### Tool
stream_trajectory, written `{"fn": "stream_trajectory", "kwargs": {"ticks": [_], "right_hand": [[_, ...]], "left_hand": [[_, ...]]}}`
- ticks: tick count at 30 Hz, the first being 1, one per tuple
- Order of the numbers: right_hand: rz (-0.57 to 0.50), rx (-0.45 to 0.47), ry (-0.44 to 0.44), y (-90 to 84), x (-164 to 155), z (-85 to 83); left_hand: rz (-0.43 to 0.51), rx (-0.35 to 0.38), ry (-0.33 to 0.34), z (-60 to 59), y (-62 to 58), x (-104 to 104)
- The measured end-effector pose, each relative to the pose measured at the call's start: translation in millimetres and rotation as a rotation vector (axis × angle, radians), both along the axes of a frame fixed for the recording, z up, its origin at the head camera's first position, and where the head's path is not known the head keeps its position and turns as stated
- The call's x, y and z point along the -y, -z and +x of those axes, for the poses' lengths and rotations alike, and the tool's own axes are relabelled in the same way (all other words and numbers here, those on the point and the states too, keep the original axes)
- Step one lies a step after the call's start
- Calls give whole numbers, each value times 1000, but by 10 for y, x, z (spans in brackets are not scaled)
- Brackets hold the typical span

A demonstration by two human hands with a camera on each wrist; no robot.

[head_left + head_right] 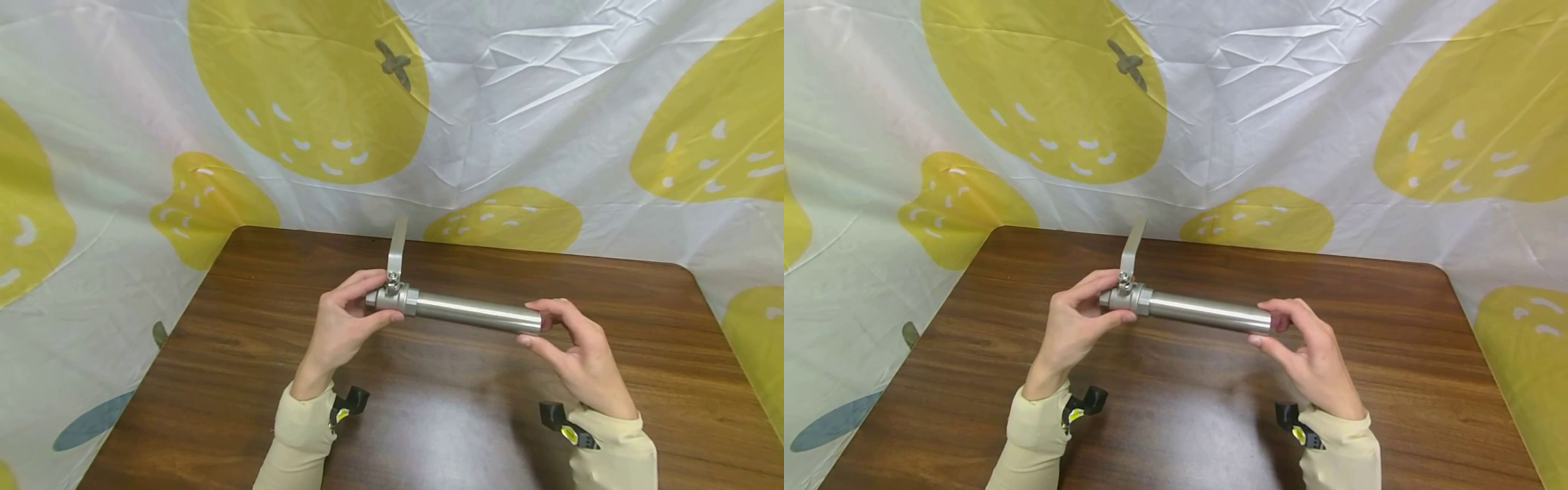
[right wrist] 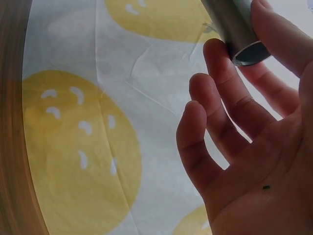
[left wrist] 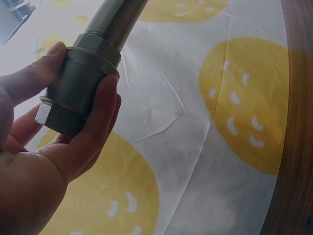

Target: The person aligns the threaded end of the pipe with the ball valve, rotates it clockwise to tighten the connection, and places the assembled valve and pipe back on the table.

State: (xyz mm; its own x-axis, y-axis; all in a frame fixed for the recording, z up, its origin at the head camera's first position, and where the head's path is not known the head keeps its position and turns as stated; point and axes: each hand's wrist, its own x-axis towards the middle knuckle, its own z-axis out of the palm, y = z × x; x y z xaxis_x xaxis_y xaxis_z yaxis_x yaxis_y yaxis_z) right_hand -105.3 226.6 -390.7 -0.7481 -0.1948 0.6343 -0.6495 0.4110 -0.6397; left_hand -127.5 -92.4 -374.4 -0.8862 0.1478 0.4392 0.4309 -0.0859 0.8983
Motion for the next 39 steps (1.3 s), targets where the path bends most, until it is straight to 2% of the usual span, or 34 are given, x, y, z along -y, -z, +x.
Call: {"fn": "stream_trajectory", "kwargs": {"ticks": [9,23,39], "right_hand": [[42,92,24,-37,-14,29],[67,55,23,-43,-10,48],[74,92,40,-15,-39,30]], "left_hand": [[6,-1,6,4,2,-4],[1,-9,17,5,12,-3],[-29,0,44,8,15,0]]}}
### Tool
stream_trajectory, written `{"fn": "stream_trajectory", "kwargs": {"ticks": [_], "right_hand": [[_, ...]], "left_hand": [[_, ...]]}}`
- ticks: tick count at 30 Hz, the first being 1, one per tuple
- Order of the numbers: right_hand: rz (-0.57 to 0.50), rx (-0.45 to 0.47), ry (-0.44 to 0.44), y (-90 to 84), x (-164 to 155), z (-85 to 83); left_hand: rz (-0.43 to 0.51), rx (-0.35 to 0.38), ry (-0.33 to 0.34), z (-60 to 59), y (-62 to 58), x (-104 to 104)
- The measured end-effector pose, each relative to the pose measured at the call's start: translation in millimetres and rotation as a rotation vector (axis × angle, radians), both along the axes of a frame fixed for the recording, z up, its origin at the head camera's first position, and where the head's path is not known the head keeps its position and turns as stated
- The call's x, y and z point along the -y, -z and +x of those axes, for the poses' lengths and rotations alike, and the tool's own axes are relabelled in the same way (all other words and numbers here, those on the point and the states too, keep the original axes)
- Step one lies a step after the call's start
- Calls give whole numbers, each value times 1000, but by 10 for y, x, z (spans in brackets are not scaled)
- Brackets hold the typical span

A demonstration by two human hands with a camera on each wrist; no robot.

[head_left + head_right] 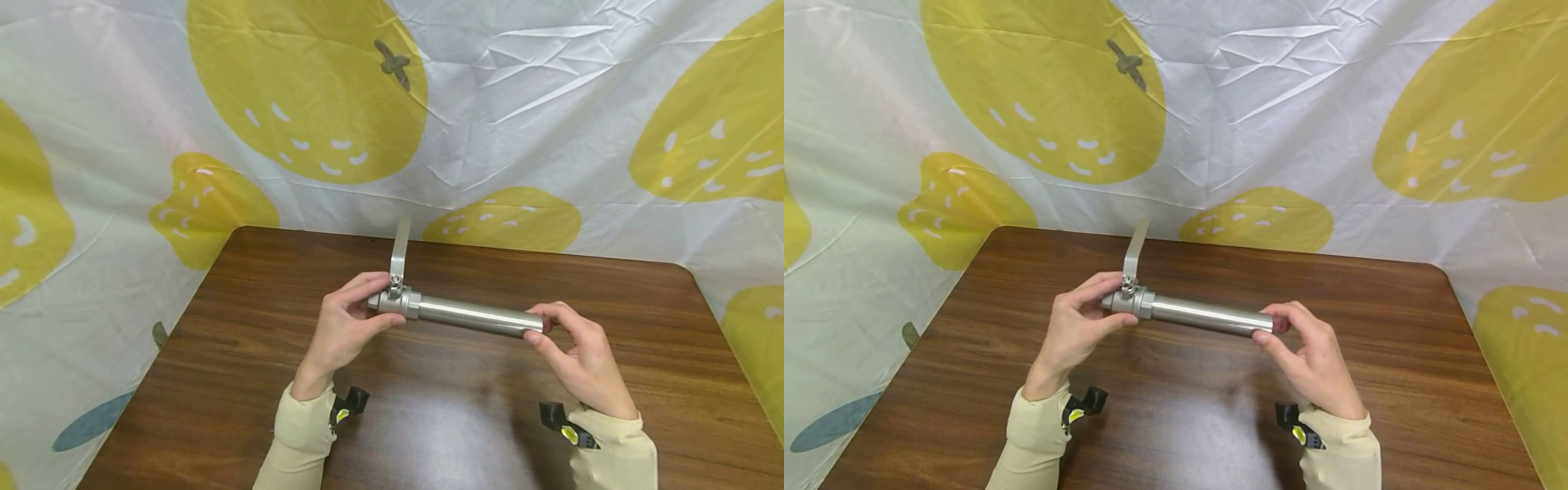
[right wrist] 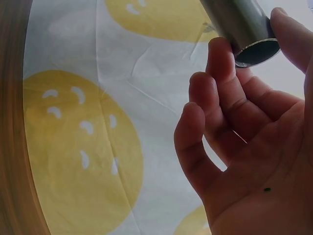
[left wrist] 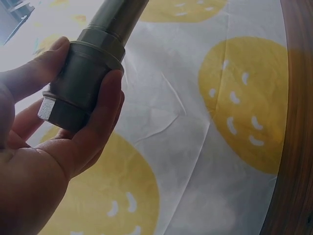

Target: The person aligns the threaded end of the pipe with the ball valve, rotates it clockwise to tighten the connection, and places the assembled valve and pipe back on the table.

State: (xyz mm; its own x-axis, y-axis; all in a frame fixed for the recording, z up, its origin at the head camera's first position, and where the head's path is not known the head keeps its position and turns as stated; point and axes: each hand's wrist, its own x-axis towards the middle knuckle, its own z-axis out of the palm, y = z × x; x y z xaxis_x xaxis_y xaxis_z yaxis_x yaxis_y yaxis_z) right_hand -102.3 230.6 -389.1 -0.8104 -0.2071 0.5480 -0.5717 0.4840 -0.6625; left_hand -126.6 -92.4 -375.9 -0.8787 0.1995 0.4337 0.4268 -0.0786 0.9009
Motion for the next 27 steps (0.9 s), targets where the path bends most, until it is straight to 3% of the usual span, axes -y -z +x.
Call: {"fn": "stream_trajectory", "kwargs": {"ticks": [9,16,27], "right_hand": [[-68,-40,-16,16,34,-27],[-50,-13,2,40,42,-40],[-51,18,16,190,58,-71]], "left_hand": [[-76,46,57,-11,4,-9],[-99,98,96,-28,6,-3],[-147,32,73,-88,73,6]]}}
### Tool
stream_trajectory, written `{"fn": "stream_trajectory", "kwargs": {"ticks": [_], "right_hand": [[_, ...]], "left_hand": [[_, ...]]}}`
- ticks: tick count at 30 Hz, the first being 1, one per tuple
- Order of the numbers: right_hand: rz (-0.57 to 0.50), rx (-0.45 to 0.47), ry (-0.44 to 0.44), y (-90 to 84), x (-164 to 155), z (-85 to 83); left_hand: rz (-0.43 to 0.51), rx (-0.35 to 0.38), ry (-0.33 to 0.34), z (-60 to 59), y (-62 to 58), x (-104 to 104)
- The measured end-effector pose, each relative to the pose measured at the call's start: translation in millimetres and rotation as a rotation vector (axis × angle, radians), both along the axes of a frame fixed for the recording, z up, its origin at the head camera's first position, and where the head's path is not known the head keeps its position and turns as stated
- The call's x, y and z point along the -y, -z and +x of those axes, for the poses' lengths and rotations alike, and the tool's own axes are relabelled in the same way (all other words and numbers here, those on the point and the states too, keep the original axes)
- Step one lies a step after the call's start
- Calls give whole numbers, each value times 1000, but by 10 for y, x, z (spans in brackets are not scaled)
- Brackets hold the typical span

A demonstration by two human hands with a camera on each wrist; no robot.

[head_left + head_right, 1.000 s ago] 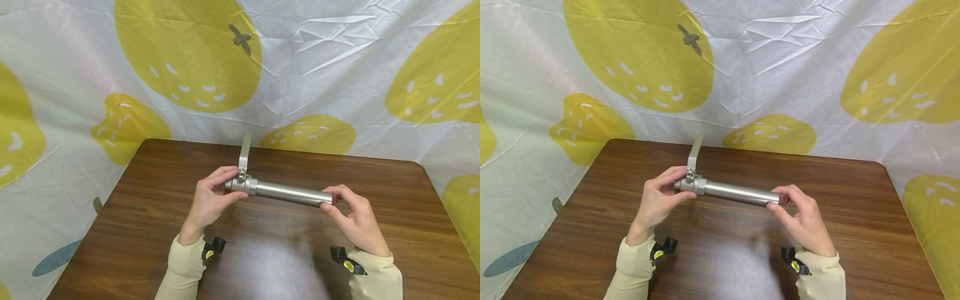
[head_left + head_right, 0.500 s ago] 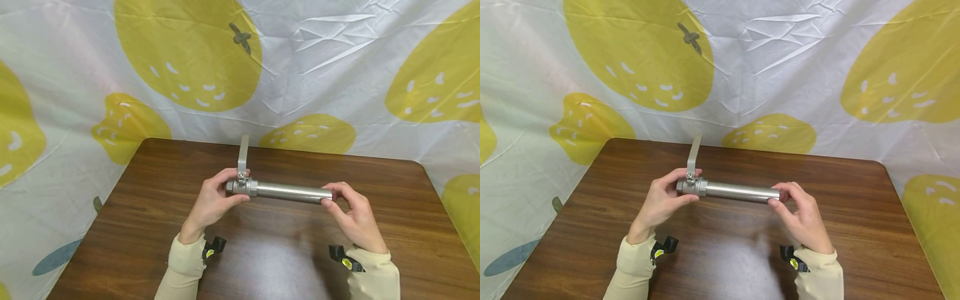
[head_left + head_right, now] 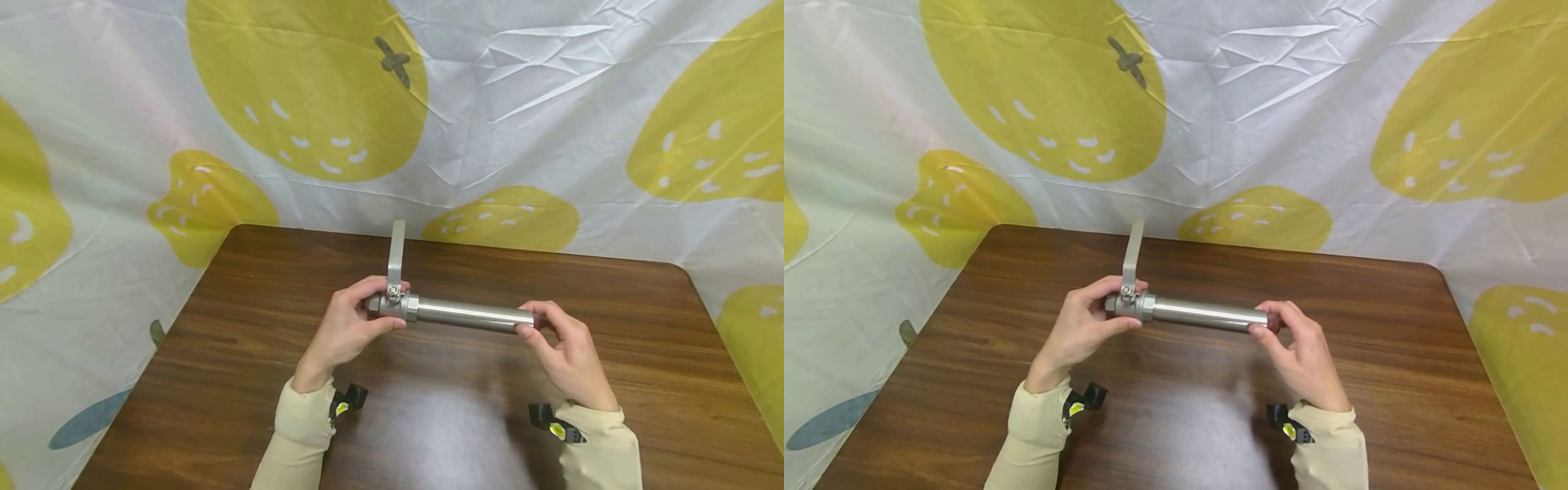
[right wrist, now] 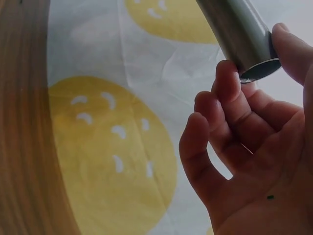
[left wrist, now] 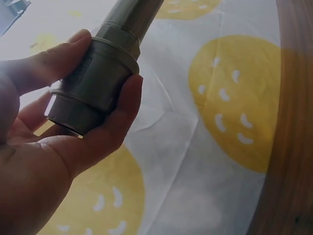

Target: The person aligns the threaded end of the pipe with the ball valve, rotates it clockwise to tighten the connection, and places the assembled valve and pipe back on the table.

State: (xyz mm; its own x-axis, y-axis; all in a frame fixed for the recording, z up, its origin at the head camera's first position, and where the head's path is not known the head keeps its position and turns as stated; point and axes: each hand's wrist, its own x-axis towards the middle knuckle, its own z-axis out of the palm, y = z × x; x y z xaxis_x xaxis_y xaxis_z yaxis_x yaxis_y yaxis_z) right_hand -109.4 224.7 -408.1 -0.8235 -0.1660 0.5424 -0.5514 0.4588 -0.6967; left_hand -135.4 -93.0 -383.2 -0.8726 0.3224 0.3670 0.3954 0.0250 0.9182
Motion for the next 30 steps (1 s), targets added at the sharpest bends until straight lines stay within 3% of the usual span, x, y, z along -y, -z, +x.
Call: {"fn": "stream_trajectory", "kwargs": {"ticks": [5,12,21,30], "right_hand": [[-1,63,47,126,8,-51],[-41,237,101,323,18,-176],[36,348,145,616,-29,-317],[144,470,132,705,-86,-325]], "left_hand": [[-74,27,-24,-85,104,-20],[-180,139,-51,-183,261,-48],[-300,212,-121,-301,531,-151],[-363,245,-140,-346,688,-203]]}}
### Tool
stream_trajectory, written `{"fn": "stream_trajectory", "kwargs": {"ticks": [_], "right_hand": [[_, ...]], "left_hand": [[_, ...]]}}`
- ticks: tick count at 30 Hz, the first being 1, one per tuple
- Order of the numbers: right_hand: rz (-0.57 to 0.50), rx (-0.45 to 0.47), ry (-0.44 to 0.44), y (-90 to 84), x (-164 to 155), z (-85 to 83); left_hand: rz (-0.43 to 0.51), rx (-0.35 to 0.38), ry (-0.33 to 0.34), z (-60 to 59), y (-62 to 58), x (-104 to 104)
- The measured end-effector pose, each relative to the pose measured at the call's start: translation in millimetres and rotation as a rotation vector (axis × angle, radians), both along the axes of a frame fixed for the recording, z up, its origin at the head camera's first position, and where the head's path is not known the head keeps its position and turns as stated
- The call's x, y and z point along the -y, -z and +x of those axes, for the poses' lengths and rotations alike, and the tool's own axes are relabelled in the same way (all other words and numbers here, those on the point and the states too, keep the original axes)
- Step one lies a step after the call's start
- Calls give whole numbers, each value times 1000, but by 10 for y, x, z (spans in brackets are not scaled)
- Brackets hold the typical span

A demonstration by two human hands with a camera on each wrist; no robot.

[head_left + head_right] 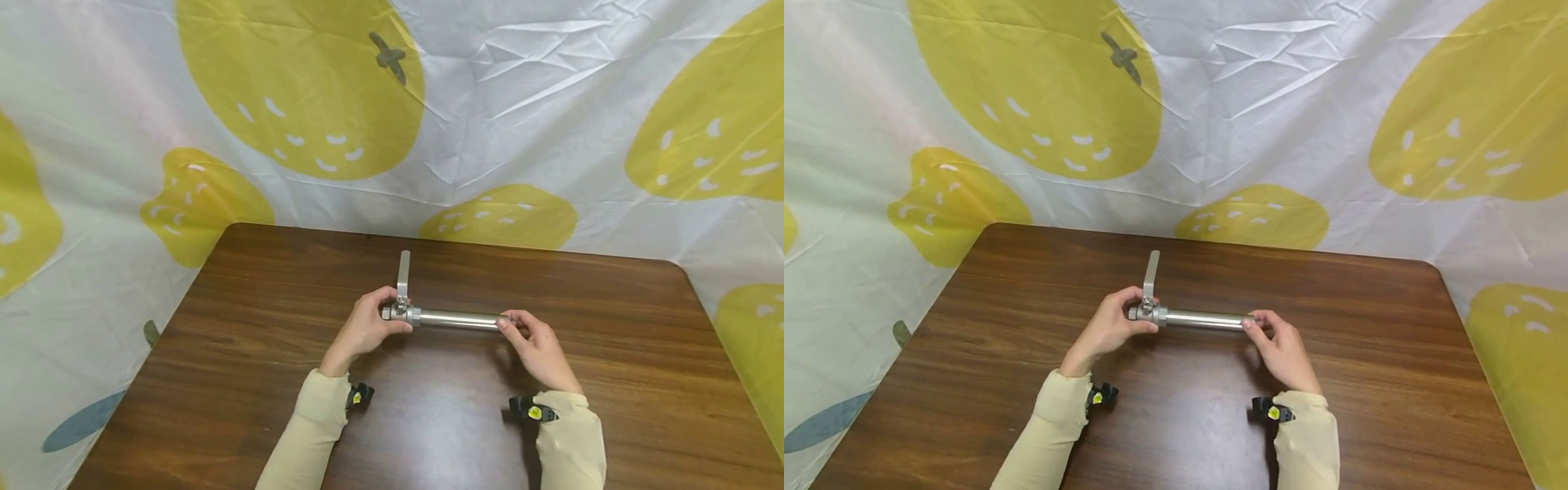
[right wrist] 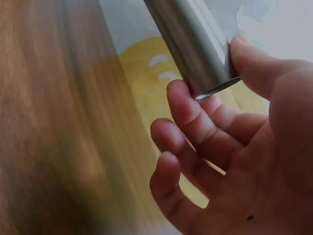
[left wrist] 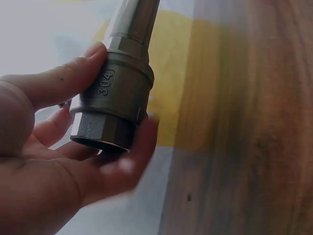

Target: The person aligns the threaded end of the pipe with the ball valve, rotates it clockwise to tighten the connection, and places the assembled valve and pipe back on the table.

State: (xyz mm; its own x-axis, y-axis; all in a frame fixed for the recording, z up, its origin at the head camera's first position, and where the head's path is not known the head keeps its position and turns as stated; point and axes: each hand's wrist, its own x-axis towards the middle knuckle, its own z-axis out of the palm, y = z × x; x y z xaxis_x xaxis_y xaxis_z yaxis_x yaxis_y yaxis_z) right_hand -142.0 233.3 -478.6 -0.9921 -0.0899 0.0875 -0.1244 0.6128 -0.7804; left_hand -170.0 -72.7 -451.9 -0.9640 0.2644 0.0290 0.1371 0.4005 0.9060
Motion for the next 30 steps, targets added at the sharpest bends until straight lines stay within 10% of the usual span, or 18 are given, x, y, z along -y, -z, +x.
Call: {"fn": "stream_trajectory", "kwargs": {"ticks": [30], "right_hand": [[135,203,-94,63,-29,-2]], "left_hand": [[-135,11,61,-69,254,-34]]}}
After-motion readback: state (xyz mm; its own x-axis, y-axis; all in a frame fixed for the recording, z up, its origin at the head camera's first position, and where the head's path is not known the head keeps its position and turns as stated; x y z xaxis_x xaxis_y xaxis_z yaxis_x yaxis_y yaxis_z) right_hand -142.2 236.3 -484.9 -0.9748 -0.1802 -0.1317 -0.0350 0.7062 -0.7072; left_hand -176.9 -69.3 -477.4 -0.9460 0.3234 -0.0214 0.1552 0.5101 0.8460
